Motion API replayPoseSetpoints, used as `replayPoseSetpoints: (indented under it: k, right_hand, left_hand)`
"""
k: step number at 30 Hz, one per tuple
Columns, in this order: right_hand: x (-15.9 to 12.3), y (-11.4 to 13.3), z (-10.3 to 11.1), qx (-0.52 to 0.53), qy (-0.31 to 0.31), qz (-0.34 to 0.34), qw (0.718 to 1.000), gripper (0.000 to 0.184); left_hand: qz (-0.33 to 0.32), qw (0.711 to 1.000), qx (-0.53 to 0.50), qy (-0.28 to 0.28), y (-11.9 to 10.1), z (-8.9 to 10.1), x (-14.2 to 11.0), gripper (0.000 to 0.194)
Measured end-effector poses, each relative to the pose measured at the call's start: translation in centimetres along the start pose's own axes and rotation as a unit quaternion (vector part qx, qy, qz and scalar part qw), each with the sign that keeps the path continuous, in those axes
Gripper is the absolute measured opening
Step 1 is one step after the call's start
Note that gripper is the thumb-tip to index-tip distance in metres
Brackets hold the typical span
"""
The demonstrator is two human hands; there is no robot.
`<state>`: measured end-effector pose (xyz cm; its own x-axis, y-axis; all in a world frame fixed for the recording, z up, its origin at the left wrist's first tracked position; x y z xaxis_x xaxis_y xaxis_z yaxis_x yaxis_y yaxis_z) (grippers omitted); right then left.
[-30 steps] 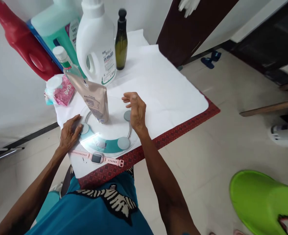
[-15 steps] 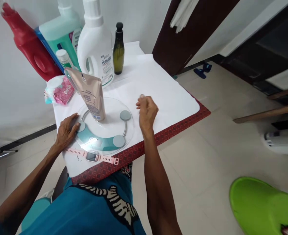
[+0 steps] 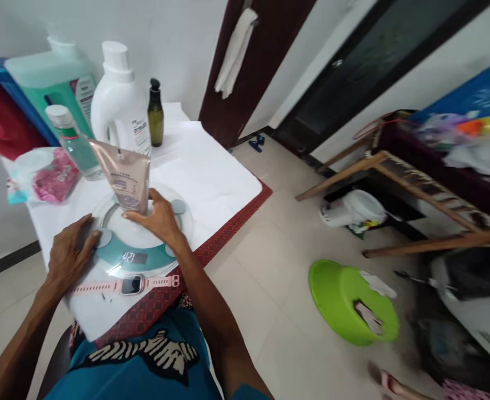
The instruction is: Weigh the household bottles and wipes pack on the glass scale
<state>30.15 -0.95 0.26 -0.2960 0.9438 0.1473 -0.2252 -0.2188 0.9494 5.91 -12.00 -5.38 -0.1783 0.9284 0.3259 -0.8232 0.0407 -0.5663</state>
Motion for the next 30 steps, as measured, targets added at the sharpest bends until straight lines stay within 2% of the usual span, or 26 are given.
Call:
replayPoseSetpoints:
  k: [4, 7, 10, 14, 17, 19, 23, 26, 30]
  right_hand:
    - [0.3, -0.8, -1.6, 0.001, 0.005, -0.002, 1.000, 0.056]
    - [0.6, -1.0, -1.2, 0.002, -0.014, -0.009, 1.000, 0.055]
    - [1.0, -0.9, 2.7, -0.029, -0.087, -0.024, 0.996, 0.052]
    - [2.5, -1.3, 11.7, -0.085, -0.223, -0.018, 0.971, 0.046]
    - [4.0, -3.3, 17.9, -0.127, -0.293, -0.044, 0.947, 0.046]
    - [4.9, -5.2, 20.8, -0.147, -0.322, -0.077, 0.932, 0.045]
    - [6.1, -8.8, 24.0, -0.161, -0.371, -0.098, 0.909, 0.042]
    - [6.6, -10.4, 25.0, -0.167, -0.402, -0.100, 0.895, 0.040]
    - [7.1, -11.7, 25.6, -0.168, -0.426, -0.113, 0.882, 0.039]
  left_hand:
    - [-0.006, 1.000, 0.003, 0.000, 0.1, -0.1, 0.2, 0.063]
    - [0.014, 1.000, 0.011, 0.009, -0.3, 0.1, 0.3, 0.062]
    - [0.039, 0.999, 0.013, 0.016, -0.8, 0.5, 0.5, 0.063]
    - [0.092, 0.995, 0.007, 0.037, -1.4, 1.2, 0.8, 0.063]
    - [0.125, 0.991, 0.005, 0.056, -2.0, 1.6, 0.9, 0.063]
    - [0.134, 0.989, 0.002, 0.058, -2.5, 1.7, 0.7, 0.062]
    - [0.152, 0.988, -0.008, 0.033, -3.5, 1.8, 0.3, 0.056]
    - [0.169, 0.985, -0.010, 0.028, -3.8, 1.8, 0.3, 0.056]
    - [0.142, 0.988, 0.012, 0.052, -3.4, 1.8, 1.0, 0.062]
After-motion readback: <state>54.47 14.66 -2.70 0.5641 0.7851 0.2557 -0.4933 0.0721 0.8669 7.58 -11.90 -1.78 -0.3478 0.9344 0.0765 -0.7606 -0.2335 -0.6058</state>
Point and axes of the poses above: each hand's wrist, its own x-axis towards the middle knuckle, its own z-axis out of the back of the hand, y = z × x, the point moved 3 cm from there along x, towards the middle knuckle, and after that the axes turned 1 degree about y, right-handed, at the moved point
